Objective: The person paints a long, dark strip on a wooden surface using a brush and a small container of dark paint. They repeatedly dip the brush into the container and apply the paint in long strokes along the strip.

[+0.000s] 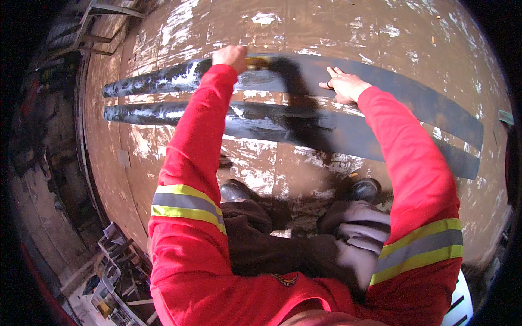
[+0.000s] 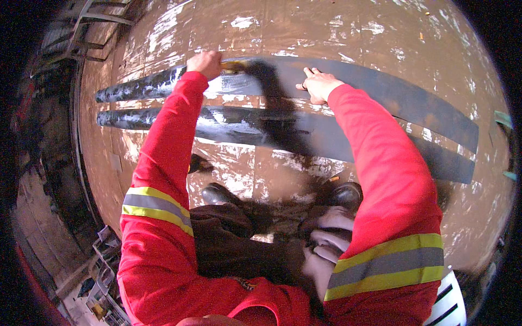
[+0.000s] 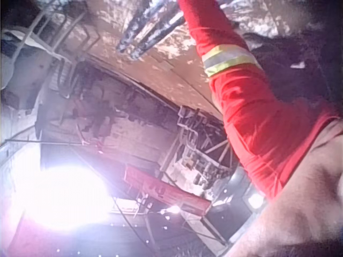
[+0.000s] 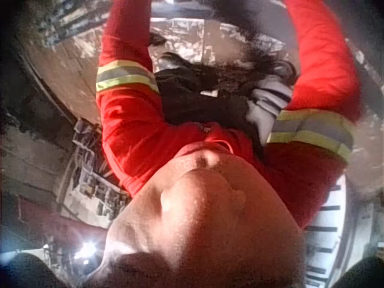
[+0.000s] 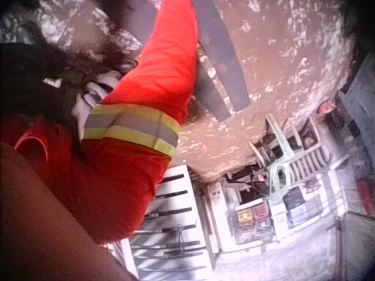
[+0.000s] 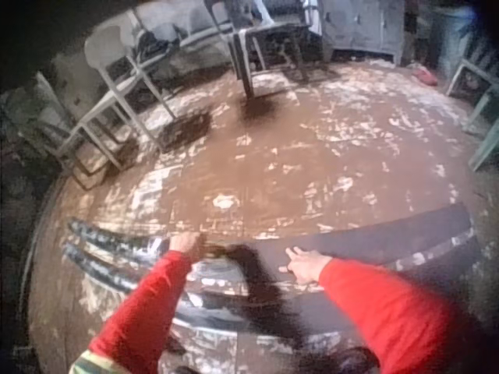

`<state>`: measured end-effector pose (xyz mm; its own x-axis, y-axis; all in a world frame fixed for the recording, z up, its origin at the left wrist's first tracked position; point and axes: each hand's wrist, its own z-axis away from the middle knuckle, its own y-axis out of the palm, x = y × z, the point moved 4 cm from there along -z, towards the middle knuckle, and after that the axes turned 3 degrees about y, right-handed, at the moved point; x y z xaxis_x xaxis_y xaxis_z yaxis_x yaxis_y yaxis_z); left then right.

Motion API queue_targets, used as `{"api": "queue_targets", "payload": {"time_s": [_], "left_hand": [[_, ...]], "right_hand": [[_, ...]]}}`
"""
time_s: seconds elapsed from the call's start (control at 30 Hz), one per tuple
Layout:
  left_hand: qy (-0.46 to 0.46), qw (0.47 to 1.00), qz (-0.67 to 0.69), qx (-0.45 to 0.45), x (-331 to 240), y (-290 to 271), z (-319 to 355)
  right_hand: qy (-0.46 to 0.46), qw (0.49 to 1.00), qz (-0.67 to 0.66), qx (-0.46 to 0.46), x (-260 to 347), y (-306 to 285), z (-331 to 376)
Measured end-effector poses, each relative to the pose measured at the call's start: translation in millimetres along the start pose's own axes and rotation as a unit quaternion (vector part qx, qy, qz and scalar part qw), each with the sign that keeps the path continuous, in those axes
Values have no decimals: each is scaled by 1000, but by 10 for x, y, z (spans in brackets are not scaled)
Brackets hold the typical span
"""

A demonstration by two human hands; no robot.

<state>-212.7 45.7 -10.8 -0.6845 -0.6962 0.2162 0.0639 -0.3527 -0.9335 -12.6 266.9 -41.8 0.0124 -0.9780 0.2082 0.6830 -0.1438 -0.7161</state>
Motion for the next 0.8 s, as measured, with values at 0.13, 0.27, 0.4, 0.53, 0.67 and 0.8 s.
{"api": "queue_targets", "payload": {"time_s": [0.13,0.27,0.4,0.53,0.67,0.8], "left_hand": [[-36,994,-101,3,482,-56,-16],[-21,995,-92,-27,355,-135,-18],[49,996,-67,-31,-158,-209,-42],[88,992,77,-44,-725,-297,-124],[74,986,147,7,-828,-351,-94],[-22,997,15,76,46,-30,126]], "right_hand": [[5,1000,-17,4,-22,16,19],[-7,1000,-25,-4,-69,47,-1],[0,1000,-22,3,-7,5,6],[-14,1000,-12,-6,-87,81,-37],[-14,1000,-10,-13,-130,107,-37],[1,1000,-18,-1,-9,11,49]]}}
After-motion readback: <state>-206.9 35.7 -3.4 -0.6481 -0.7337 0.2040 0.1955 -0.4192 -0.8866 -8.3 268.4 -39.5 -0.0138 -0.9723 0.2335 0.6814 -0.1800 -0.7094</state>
